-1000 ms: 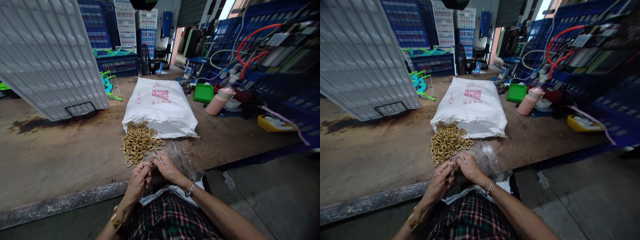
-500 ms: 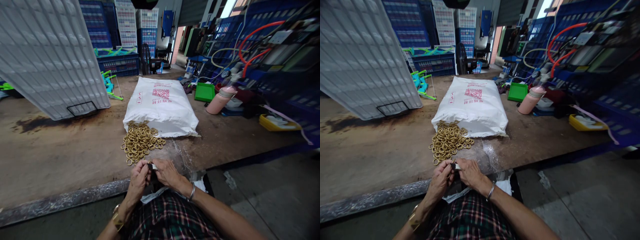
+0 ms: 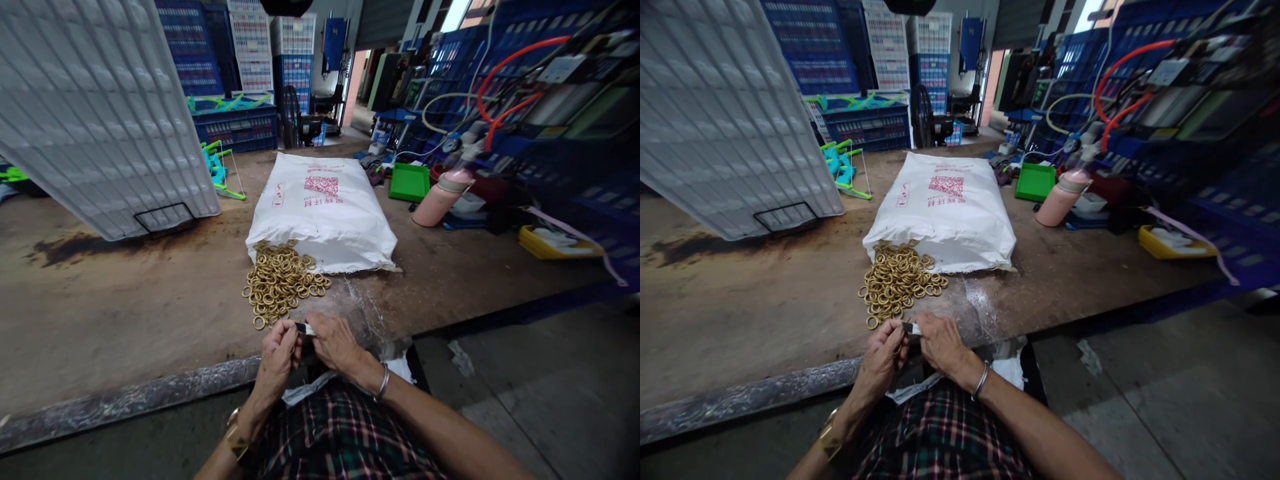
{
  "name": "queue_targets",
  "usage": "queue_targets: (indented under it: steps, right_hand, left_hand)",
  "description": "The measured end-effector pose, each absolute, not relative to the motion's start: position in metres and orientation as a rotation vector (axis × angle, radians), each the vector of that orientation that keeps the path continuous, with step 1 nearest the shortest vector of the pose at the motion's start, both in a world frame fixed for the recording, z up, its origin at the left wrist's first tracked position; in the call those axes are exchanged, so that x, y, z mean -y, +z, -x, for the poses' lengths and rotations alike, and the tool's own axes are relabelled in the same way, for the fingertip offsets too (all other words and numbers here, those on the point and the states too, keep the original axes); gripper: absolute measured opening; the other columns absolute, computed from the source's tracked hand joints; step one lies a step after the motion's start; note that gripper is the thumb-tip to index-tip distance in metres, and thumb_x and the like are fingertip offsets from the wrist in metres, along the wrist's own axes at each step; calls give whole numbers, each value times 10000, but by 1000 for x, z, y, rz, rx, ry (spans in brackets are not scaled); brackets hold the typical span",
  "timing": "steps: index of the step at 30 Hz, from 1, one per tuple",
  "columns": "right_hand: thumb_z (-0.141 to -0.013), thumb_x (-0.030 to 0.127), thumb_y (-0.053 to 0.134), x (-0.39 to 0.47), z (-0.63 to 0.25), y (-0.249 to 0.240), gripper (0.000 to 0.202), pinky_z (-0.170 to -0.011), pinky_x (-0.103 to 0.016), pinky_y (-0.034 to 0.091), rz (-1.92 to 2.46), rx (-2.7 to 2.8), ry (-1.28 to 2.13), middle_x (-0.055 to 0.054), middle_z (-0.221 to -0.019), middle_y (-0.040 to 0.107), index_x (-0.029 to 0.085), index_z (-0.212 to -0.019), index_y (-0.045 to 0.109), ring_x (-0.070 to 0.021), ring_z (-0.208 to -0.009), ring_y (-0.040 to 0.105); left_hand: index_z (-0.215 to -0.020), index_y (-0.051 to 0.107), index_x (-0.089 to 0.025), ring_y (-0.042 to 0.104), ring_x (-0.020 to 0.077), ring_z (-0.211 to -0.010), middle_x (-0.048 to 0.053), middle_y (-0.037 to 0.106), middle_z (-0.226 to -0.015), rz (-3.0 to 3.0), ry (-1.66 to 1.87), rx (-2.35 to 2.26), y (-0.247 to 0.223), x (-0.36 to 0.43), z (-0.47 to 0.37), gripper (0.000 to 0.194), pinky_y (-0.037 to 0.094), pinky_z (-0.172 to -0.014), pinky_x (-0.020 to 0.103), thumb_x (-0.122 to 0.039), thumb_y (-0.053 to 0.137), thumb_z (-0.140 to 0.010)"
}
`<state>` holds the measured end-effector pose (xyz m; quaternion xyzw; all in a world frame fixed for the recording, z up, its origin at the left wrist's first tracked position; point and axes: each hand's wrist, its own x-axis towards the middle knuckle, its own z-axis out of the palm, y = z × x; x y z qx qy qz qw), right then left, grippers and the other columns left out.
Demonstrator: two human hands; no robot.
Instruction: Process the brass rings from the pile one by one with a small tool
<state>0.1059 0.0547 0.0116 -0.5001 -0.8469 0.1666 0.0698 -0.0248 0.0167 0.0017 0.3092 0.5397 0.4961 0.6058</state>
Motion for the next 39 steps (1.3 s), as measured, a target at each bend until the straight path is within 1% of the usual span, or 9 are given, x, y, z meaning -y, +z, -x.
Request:
queue_targets:
  steps: [9, 15, 18, 22, 25, 28, 32, 37, 39]
  right_hand:
    - [-793, 112, 386, -53, -103, 2, 237, -577, -265, 314, 1493, 2536, 505, -71, -834, 667, 166, -910, 585, -165, -665, 583]
    - [-782, 105, 388, -65, -111, 2, 249, -560, -262, 308, 1626, 2538, 558, -84, -800, 673, 155, -926, 585, -173, -669, 592]
    - [-809, 115, 387, -80, -122, 3, 244, -570, -258, 310, 1740, 2473, 497, -88, -784, 667, 154, -955, 578, -169, -670, 588]
    - [-824, 129, 411, -102, -132, 1, 231, -605, -246, 324, 1735, 2316, 391, -78, -814, 662, 160, -1006, 550, -167, -694, 586]
    - [-880, 195, 404, -121, -132, 0, 217, -612, -231, 329, 1771, 2177, 370, -72, -830, 665, 163, -1061, 520, -166, -724, 600]
    - [-902, 272, 422, -136, -128, 3, 230, -603, -226, 324, 1851, 2158, 353, -75, -831, 675, 169, -1084, 517, -174, -745, 624]
    - [-899, 319, 429, -147, -122, 7, 216, -591, -242, 319, 1923, 2257, 301, -99, -850, 686, 180, -998, 562, -204, -778, 644]
    - [-889, 318, 433, -150, -118, 7, 208, -602, -246, 327, 1993, 2229, 345, -100, -894, 687, 186, -981, 565, -200, -810, 644]
    - [-879, 299, 441, -150, -118, 7, 194, -600, -240, 321, 1982, 2207, 382, -89, -886, 688, 190, -970, 574, -189, -802, 641]
  left_hand:
    - [-711, 478, -185, 381, 50, -384, -70, 483, -532, -765, 1144, -1238, -3, -16, 27, 362, 294, -360, 161, -530, 588, -729]
    - [-658, 477, -184, 339, 47, -359, -79, 434, -432, -841, 1076, -1253, 14, -8, 25, 398, 269, -372, 167, -563, 581, -724]
    - [-666, 497, -179, 361, 45, -374, -69, 452, -474, -785, 1047, -1103, 23, -5, 21, 371, 272, -375, 169, -527, 609, -726]
    - [-710, 498, -176, 407, 47, -415, -36, 534, -630, -508, 1102, -914, 19, -10, 19, 360, 287, -351, 167, -491, 670, -684]
    - [-738, 515, -155, 448, 53, -455, 10, 596, -720, -394, 1112, -917, 11, -14, 22, 372, 293, -354, 163, -469, 699, -661]
    - [-752, 514, -161, 484, 69, -474, 21, 621, -723, -335, 1128, -922, 7, -13, 27, 338, 307, -365, 166, -425, 705, -664]
    - [-890, 566, -181, 506, 82, -486, -6, 602, -672, -245, 1113, -865, 6, -12, 32, 329, 317, -385, 168, -360, 712, -656]
    - [-689, 578, -143, 544, 96, -548, 5, 594, -668, -134, 1104, -825, 3, -15, 34, 276, 369, -414, 171, -326, 761, -595]
    - [-669, 570, -141, 577, 117, -581, 24, 624, -698, -107, 1118, -850, 1, -16, 33, 256, 396, -420, 180, -294, 762, -597]
